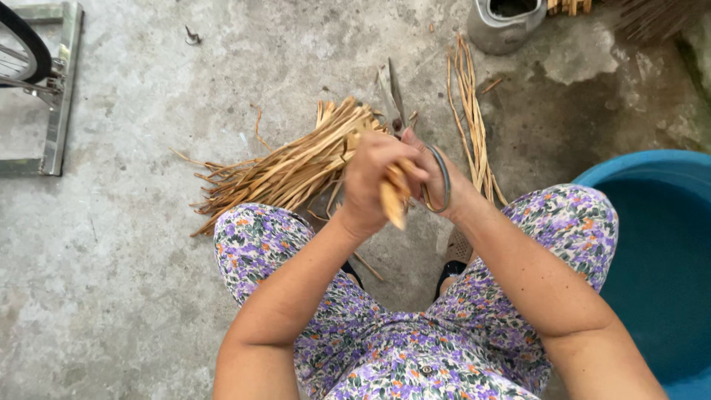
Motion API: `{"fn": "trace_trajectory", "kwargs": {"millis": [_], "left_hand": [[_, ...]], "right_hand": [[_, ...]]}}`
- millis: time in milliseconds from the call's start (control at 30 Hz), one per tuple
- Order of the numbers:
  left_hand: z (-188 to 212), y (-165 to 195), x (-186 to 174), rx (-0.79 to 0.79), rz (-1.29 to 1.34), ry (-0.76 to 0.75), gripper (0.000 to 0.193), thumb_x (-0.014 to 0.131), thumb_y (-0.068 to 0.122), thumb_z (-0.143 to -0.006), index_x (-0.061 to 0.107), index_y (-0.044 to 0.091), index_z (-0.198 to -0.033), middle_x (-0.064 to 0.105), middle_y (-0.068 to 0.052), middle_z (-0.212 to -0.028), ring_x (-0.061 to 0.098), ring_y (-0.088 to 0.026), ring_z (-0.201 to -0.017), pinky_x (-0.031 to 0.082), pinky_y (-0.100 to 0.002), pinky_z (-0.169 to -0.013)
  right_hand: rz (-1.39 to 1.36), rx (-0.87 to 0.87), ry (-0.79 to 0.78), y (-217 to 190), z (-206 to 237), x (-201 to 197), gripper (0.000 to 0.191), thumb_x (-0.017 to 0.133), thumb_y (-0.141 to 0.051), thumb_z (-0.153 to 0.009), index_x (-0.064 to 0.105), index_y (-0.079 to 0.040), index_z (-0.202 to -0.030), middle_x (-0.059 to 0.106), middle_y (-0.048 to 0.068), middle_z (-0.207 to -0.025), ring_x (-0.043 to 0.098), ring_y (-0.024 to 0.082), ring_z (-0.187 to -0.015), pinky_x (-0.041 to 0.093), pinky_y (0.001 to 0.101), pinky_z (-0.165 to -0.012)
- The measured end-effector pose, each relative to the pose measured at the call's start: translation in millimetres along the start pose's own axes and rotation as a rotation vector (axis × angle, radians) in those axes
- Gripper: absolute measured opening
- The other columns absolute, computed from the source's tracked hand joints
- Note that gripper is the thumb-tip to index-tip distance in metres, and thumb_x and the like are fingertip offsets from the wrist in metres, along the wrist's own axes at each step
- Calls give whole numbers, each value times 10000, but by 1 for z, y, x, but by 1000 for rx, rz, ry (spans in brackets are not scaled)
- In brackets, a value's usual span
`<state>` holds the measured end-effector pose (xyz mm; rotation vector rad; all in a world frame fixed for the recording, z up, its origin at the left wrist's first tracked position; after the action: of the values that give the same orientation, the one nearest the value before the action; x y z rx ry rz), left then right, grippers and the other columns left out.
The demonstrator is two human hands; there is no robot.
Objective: The person sits on a small stool and uses shears to trim the ends of dried plant stalks. They cut the binding, separate the stalks, and trim them into smaller pieces, placing the cut pieces on the floor.
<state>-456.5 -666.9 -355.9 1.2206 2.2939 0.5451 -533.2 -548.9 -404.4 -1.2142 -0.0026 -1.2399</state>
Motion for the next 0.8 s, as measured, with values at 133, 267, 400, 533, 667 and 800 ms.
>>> {"fn": "trace_trajectory", "kwargs": {"millis": [133,267,400,533,667,800], "left_hand": [[13,16,24,224,-56,-190,249,761,124,-855,635,117,-1069,601,-42,-1026,606,-234,-1009,516,-389,-939],[25,21,38,307,-37,-322,239,730,109,-854,660,82,-1081,612,-54,-1071,616,-245,-1092,503,-396,-1035],[31,23,47,290,-33,-376,262,735,116,-866,657,84,-1114,597,-68,-1169,582,-260,-1197,467,-431,-1100],[31,31,54,232,-115,-447,368,735,119,-827,662,122,-1188,570,-82,-1288,546,-283,-1307,391,-487,-1187],[30,26,44,188,-93,-633,763,757,312,-591,630,168,-1329,555,-124,-1380,526,-330,-1314,364,-491,-1147],[30,-30,21,-531,330,-493,640,771,359,-945,530,81,-1470,623,-112,-1427,623,-241,-1340,519,-394,-1170]], "right_hand": [[242,-110,-140,-6,15,-15,486,605,-413,-1066,684,28,-1256,749,138,-1034,665,154,-818,547,260,-661],[88,-58,13,-7,22,-37,357,692,-202,-934,628,-50,-1250,748,156,-1029,715,190,-856,604,304,-738],[142,-113,81,-7,20,-58,388,718,-147,-895,573,-75,-1248,739,150,-1003,719,201,-830,615,328,-732],[76,-173,89,-10,22,-83,429,724,-118,-911,544,-63,-1297,725,155,-994,713,213,-829,607,323,-732],[116,-237,145,-15,32,-100,418,712,-58,-909,540,-76,-1289,724,140,-1024,727,206,-878,622,326,-756],[272,-371,142,-10,42,-92,392,715,-16,-931,532,-64,-1273,709,145,-1058,741,232,-929,642,351,-798]]}}
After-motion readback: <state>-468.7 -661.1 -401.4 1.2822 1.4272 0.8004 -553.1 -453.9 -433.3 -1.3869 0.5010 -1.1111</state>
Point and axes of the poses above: each hand's wrist, its own z-axis away from the middle knuckle, its own x-axis out of the palm, y = z × x, the point moved 2 cm from there along -z, towards the middle knuckle
